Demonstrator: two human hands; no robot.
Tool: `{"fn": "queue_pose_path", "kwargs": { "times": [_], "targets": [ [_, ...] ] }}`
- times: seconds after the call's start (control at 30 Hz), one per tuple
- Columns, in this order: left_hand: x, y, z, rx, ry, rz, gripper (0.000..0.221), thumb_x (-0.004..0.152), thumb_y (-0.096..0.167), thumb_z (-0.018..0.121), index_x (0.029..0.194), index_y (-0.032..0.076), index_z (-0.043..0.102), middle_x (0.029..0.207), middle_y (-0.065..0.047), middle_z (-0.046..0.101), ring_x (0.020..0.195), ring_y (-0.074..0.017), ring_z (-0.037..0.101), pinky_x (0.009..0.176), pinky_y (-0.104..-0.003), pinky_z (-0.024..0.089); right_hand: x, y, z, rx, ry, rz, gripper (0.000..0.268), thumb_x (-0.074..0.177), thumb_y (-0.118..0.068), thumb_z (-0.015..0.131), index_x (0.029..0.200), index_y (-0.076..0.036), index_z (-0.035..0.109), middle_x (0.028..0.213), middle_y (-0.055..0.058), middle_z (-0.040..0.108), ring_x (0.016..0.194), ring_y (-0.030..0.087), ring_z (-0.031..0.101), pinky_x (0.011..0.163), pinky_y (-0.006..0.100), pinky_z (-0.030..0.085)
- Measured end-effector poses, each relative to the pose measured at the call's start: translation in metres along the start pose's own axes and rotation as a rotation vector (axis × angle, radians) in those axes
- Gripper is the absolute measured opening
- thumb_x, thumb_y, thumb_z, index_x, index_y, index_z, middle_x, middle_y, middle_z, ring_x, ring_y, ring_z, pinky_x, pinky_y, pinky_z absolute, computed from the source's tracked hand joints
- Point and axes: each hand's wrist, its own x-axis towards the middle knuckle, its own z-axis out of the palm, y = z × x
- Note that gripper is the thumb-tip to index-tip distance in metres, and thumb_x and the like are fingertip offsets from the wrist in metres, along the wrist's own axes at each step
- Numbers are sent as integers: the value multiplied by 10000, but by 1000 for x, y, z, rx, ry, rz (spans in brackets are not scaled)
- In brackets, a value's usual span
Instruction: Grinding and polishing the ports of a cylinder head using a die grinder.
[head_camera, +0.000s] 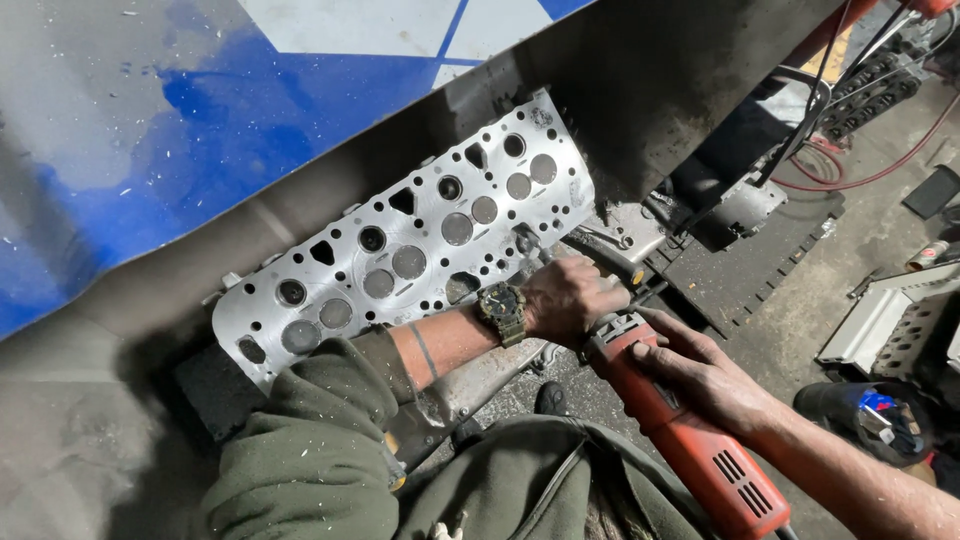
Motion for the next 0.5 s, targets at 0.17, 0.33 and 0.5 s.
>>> {"fn": "queue_pose_path", "kwargs": {
  "times": [0.17, 0.33, 0.5],
  "targets": [
    [-4, -3, 11, -20, -11, -2, 139, 868, 234, 628, 989, 187, 679, 647, -9, 642, 630, -206, 676, 687, -376, 531, 4, 6, -3, 59, -8, 3, 657, 939, -105, 635, 1590, -89, 550, 1224, 233, 768, 861, 320, 694, 652, 446, 573],
    [11, 12, -22, -6, 4, -11, 132, 833, 210, 617, 957, 191, 660, 627, 0, 607, 619, -215, 656, 678, -381, 517, -22, -14, 23, -109, 103, -41, 660, 869, -232, 744, 1525, -188, 685, 1035, 316, 797, 996, 360, 748, 897, 553, 593],
    [8, 14, -7, -5, 24, 16, 66, 792, 211, 620, 856, 223, 612, 632, 3, 568, 591, -228, 607, 626, -391, 486, -22, -6, 13, -203, 124, -17, 650, 856, -271, 778, 1499, -216, 704, 1068, 316, 808, 1049, 342, 743, 942, 563, 582]
  ]
}}
